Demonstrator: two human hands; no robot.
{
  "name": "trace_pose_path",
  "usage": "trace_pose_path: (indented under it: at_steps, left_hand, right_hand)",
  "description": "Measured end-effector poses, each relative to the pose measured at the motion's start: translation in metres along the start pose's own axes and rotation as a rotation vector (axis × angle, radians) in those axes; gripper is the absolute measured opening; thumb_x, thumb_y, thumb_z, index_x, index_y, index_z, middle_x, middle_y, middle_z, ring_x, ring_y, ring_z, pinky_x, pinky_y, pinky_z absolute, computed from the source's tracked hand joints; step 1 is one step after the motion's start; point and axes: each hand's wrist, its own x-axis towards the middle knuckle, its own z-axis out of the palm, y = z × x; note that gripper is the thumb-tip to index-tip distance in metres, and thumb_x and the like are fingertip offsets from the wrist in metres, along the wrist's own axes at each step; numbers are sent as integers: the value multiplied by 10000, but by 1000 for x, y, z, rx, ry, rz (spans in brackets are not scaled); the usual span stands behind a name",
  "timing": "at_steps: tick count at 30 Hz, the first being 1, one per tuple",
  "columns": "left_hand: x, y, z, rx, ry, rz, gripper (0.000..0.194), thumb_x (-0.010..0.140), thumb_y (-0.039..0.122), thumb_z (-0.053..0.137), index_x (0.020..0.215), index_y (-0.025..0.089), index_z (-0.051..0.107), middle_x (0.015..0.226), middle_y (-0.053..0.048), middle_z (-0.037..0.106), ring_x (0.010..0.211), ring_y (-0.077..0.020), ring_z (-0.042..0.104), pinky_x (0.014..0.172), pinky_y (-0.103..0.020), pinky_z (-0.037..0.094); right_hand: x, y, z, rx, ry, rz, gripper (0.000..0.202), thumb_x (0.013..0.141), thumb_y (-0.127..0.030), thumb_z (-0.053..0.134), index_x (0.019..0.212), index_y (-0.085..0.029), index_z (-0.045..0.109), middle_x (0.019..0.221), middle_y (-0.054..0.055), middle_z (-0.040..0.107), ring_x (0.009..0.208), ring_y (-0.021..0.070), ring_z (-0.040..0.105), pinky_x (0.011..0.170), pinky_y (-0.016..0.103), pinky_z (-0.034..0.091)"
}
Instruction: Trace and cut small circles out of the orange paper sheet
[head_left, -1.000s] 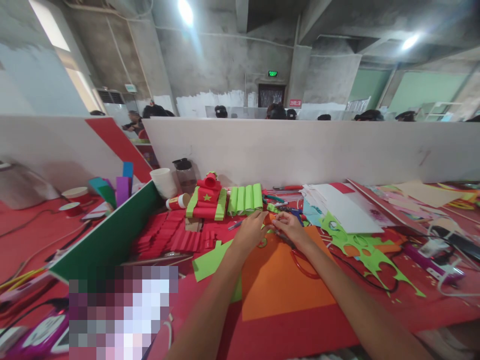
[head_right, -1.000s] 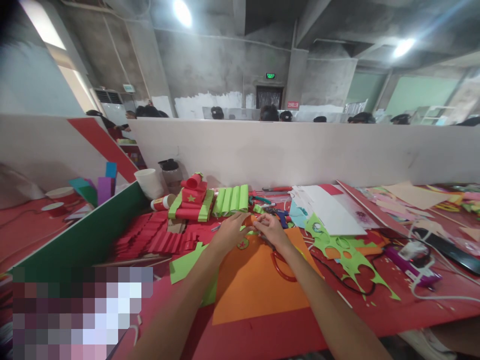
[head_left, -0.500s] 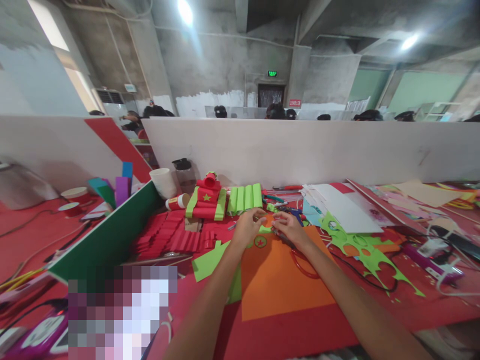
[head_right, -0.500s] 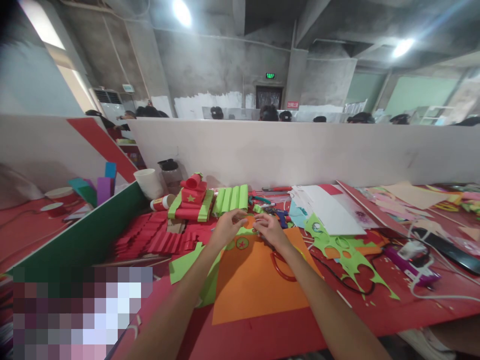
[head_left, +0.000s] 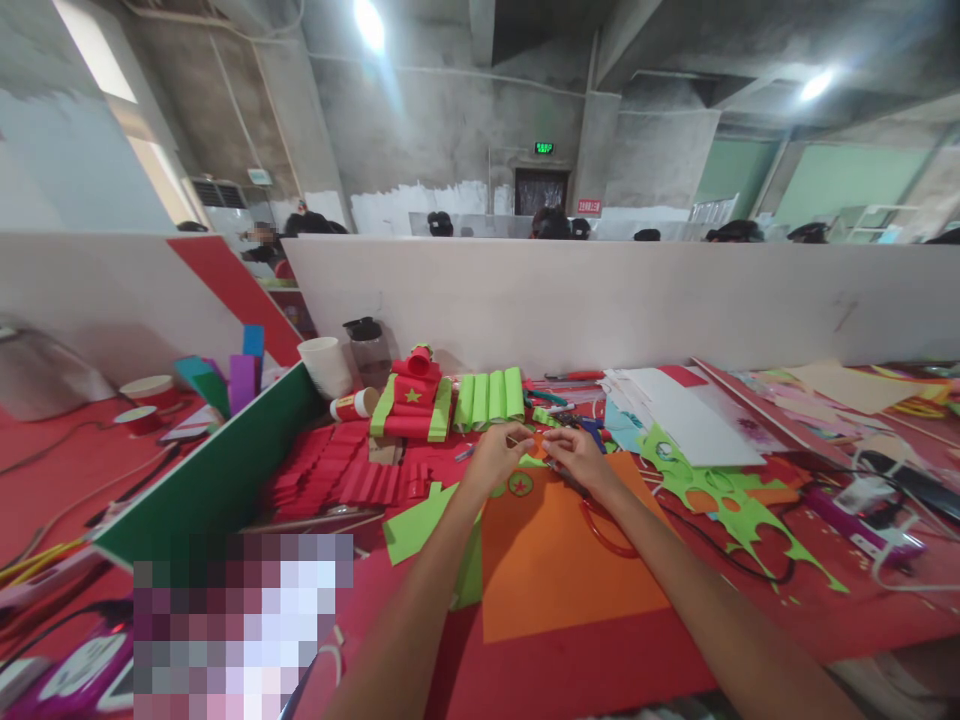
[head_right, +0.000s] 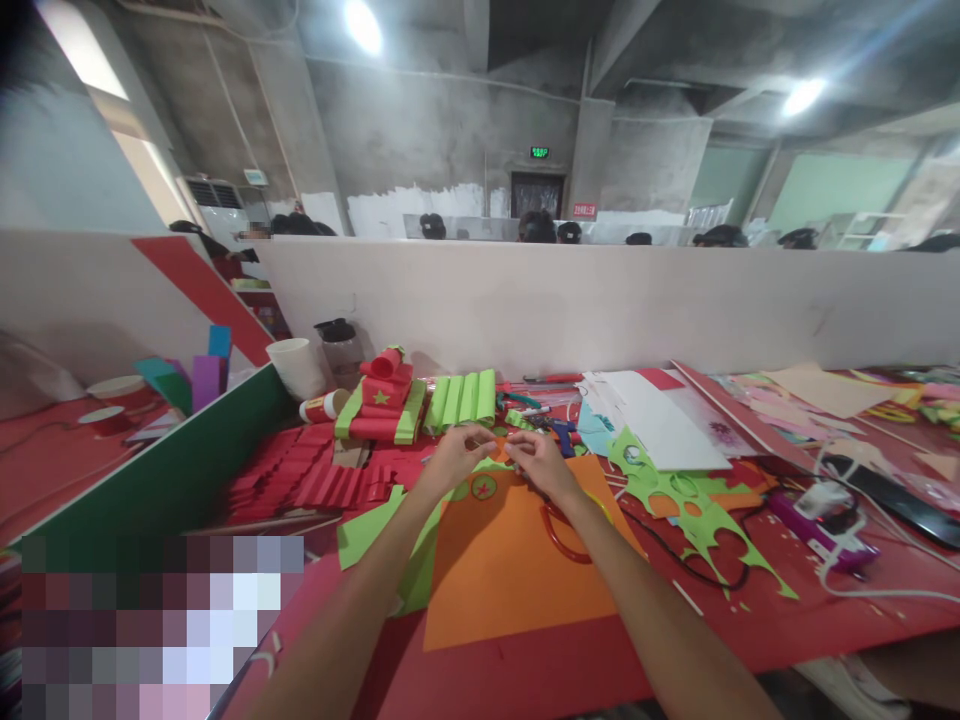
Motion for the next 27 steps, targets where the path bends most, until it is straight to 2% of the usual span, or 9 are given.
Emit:
trace_pose_path:
  at_steps: [6, 12, 16, 20, 23, 26, 27]
  left_hand:
    - [2, -7, 0, 34, -20, 1, 180, 809, 283, 587, 818, 148, 705, 760, -35, 699, 694, -156, 609, 658, -259, 462]
    - [1, -7, -1, 53, -41, -24, 180, 817, 289, 565, 799, 149, 676, 666, -1, 624, 617, -134, 534, 580, -236, 394]
    - [0, -5, -6, 90, -71, -27, 163, 821, 271, 547, 807, 149, 656, 663, 4, 610, 602, -131, 523, 569, -233, 380]
    - [-2, -7, -15, 281, -58, -84, 123, 820, 224, 534, 791, 179, 645, 726, -17, 655, 651, -152, 576, 595, -241, 395]
    - [-5, -15, -23, 494, -59, -200, 104, 815, 205, 540, 799, 201, 644, 797, -48, 693, 734, -199, 634, 650, -270, 418]
    - [-7, -23, -31, 662, -74, -314, 121, 826, 210, 537, 878, 208, 646, 864, -90, 703, 812, -258, 667, 684, -305, 441]
    - [-8, -24, -33, 701, -69, -329, 150, 835, 207, 523, 925, 207, 642, 911, -106, 700, 826, -270, 671, 684, -313, 447]
  right_hand:
    - [0, 0, 0, -23, -11, -5, 370, 763, -516, 699, 905, -176, 659, 690, 0, 669, 482, 113, 549, 460, 223, 413]
    - [1, 1, 1, -41, -38, -11, 376, 759, -535, 692, 866, -175, 667, 685, 5, 666, 511, 125, 559, 491, 229, 424]
    - [-2, -4, 2, -70, -47, -23, 340, 752, -483, 710, 882, -172, 668, 700, 10, 660, 564, 144, 581, 511, 234, 439]
    - [-5, -10, 0, -188, -82, -90, 233, 781, -401, 676, 850, -181, 648, 749, 21, 666, 628, 165, 610, 540, 244, 450]
    - [-7, -11, -3, -316, -161, -113, 114, 784, -306, 650, 797, -195, 634, 762, 21, 671, 670, 179, 624, 562, 246, 448]
    - [-9, -12, -7, -473, -225, -96, 16, 770, -207, 621, 784, -206, 629, 732, 10, 678, 654, 177, 622, 575, 245, 429]
    - [-10, -12, -8, -532, -233, -104, 40, 762, -174, 613, 778, -207, 630, 734, 9, 684, 667, 178, 626, 591, 245, 424]
